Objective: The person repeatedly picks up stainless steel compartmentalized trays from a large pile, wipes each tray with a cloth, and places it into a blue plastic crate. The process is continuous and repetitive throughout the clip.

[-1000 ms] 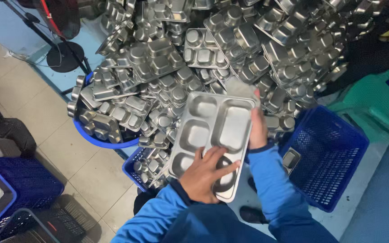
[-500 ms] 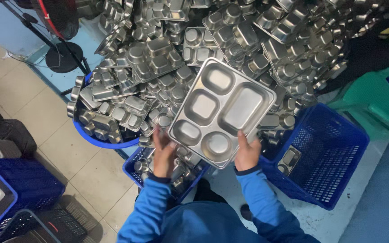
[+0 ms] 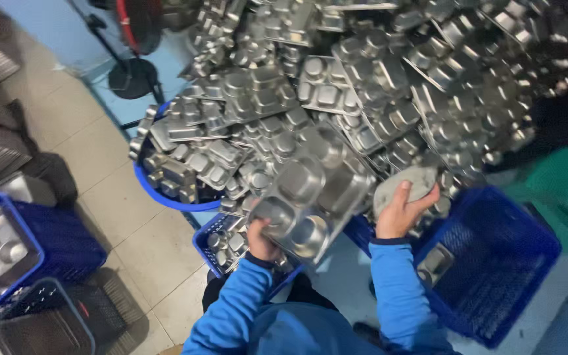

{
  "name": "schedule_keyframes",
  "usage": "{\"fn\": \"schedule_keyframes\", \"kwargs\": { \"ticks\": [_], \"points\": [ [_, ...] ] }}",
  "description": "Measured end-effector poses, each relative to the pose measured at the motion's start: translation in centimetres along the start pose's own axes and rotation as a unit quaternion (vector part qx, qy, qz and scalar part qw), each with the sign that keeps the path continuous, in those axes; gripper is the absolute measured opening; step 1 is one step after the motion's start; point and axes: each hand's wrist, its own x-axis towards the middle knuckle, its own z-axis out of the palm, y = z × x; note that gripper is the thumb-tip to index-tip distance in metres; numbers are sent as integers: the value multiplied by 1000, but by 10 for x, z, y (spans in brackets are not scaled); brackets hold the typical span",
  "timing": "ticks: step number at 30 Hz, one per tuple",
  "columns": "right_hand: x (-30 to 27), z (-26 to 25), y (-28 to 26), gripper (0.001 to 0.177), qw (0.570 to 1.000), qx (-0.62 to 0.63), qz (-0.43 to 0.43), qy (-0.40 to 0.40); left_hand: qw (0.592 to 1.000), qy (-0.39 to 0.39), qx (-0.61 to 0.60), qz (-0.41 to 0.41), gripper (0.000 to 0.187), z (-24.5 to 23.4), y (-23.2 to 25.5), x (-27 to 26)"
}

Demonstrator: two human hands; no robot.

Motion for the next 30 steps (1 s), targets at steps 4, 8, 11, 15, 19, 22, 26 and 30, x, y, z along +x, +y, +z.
{"fn": "schedule_keyframes", "kwargs": {
  "ticks": [4, 8, 11, 15, 19, 22, 26, 30],
  "points": [
    [-23, 54, -15, 81, 966, -81, -94, -226, 998, -52, -31, -20, 63, 27, -11, -11],
    [-59, 72, -28, 81, 939, -87, 63, -327, 998, -52, 8, 28, 70, 60, 17, -10],
    [-52, 76, -6, 80, 935, -183, 26, -304, 991, -88, 94, 42, 71, 75, 38, -22],
    [-15, 85, 20, 70, 923, -332, -99, -167, 944, -143, 264, 137, 72, 83, 38, -26],
    [-44, 90, 1, 53, 891, -294, 23, -346, 963, -117, 214, 113, 70, 59, 42, -4],
    [-32, 63, -17, 42, 871, -208, 52, -442, 988, -56, 129, 65, 61, 20, 42, 20],
    [-7, 35, -38, 33, 862, 255, 275, -341, 999, -35, 24, -6, 55, -6, 31, 23],
    [23, 37, -90, 64, 914, 209, 1, -347, 996, -82, 29, 19, 63, 30, 29, -6]
  ]
}}
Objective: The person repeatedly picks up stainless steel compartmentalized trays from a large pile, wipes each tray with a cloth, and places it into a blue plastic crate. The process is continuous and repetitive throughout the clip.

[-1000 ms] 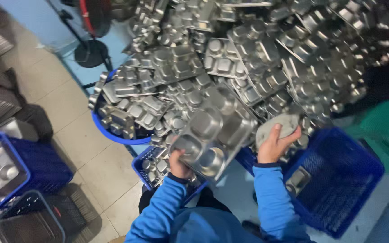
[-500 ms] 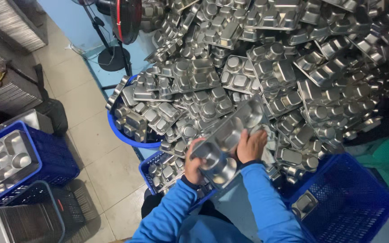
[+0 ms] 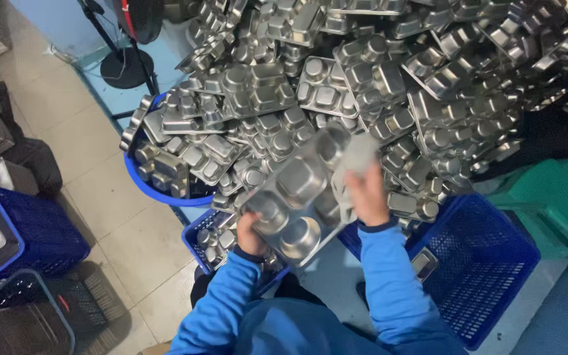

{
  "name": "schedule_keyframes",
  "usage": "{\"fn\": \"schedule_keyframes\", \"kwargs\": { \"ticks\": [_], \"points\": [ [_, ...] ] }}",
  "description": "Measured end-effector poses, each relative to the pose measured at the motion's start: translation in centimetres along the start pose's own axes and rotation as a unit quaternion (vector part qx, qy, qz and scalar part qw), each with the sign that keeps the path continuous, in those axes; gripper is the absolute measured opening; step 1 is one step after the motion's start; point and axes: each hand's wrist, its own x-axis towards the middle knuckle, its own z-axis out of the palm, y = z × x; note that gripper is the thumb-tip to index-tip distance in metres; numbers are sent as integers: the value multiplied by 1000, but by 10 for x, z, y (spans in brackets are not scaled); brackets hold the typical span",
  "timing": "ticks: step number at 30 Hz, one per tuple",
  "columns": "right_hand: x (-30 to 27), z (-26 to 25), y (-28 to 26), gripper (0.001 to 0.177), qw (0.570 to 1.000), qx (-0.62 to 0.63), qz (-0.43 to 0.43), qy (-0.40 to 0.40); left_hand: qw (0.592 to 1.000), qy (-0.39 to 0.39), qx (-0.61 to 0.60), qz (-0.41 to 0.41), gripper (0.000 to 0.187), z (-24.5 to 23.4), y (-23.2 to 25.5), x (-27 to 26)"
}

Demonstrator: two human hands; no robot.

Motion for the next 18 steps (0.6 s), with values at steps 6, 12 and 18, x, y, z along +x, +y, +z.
{"fn": "schedule_keyframes", "kwargs": {
  "ticks": [6, 12, 18],
  "points": [
    [13, 26, -18, 65, 830, -553, -54, -47, 988, -76, 136, 22, 65, 24, 28, -8],
    [-49, 49, -25, 80, 877, -438, -38, -196, 998, 46, -9, -31, 56, 19, 20, 0],
    [-102, 75, -10, 86, 730, -580, -126, -339, 998, 48, -12, 28, 56, 46, 26, 5]
  ]
}}
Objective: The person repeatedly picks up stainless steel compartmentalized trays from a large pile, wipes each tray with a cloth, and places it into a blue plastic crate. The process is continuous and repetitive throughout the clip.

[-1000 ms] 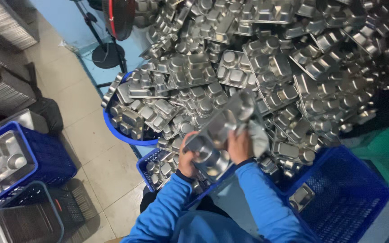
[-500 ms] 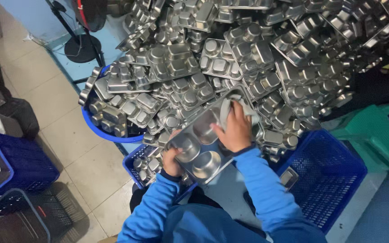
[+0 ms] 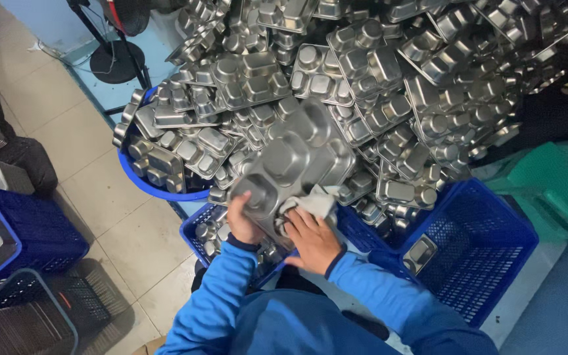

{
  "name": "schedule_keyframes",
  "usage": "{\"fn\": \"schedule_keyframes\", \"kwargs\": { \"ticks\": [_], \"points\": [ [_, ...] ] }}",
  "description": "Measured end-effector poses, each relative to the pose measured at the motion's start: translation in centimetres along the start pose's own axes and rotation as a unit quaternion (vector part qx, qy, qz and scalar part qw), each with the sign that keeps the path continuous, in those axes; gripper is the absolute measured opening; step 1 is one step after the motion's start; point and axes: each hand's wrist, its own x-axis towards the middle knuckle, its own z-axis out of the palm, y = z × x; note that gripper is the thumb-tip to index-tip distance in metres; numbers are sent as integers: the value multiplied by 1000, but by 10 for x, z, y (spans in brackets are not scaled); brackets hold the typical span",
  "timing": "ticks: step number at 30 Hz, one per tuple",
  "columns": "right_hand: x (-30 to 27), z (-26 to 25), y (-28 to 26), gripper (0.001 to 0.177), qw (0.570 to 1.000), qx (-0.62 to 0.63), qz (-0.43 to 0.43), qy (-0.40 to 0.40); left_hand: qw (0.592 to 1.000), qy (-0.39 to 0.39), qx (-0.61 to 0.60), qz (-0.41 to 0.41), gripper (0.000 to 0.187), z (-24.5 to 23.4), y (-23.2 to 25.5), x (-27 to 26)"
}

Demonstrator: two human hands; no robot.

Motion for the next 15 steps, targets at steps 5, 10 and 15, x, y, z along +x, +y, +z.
{"fn": "schedule_keyframes", "kwargs": {
  "ticks": [5, 10, 15],
  "points": [
    [2, 32, -20, 45, 994, -55, 74, 65, 998, -42, 36, 33, 62, 15, 3, 2],
    [27, 29, 9, 39, 905, 414, 91, 27, 998, -62, -16, 9, 55, -14, 13, 14],
    [2, -15, 58, 43, 503, 822, 205, 171, 994, -2, -91, 62, 44, -46, 28, 36]
  ]
}}
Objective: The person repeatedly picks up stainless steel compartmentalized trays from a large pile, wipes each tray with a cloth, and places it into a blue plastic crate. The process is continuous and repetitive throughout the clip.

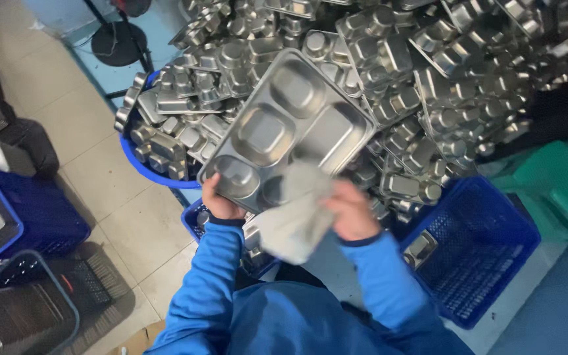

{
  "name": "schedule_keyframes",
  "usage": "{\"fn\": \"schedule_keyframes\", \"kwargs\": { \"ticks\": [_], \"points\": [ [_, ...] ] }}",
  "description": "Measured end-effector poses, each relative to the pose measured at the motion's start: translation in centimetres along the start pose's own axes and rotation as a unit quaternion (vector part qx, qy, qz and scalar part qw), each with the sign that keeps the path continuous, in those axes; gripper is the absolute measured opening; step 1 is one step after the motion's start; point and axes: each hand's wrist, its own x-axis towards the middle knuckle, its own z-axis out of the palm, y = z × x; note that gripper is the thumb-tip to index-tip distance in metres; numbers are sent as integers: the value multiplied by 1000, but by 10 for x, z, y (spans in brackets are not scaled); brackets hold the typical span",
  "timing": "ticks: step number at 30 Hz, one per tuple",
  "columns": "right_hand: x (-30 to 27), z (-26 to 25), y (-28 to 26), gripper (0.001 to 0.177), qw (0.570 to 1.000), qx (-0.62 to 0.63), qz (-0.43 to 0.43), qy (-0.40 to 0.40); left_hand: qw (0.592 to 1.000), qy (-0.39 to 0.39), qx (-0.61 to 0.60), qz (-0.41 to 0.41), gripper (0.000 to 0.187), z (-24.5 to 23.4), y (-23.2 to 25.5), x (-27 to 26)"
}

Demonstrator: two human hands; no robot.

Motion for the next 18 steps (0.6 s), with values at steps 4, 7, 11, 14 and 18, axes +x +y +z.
{"fn": "schedule_keyframes", "kwargs": {
  "ticks": [4, 7, 11, 14, 18],
  "points": [
    [-11, -5, -88, 47, 955, -174, -218, 102, 1000, -15, -11, 21, 43, -18, 12, -2],
    [6, 10, -109, 50, 835, -462, -286, 87, 1000, -23, -2, 13, 45, -20, 11, -4],
    [38, 40, -67, 80, 574, -746, -335, 36, 1000, -10, 7, 2, 47, -19, 2, -5],
    [57, 69, -17, 87, 523, -826, -209, -11, 999, -11, 42, -26, 46, -25, 3, -1],
    [70, 70, 29, 72, 597, -797, -72, -52, 997, 3, 80, -19, 42, -37, 9, 12]
  ]
}}
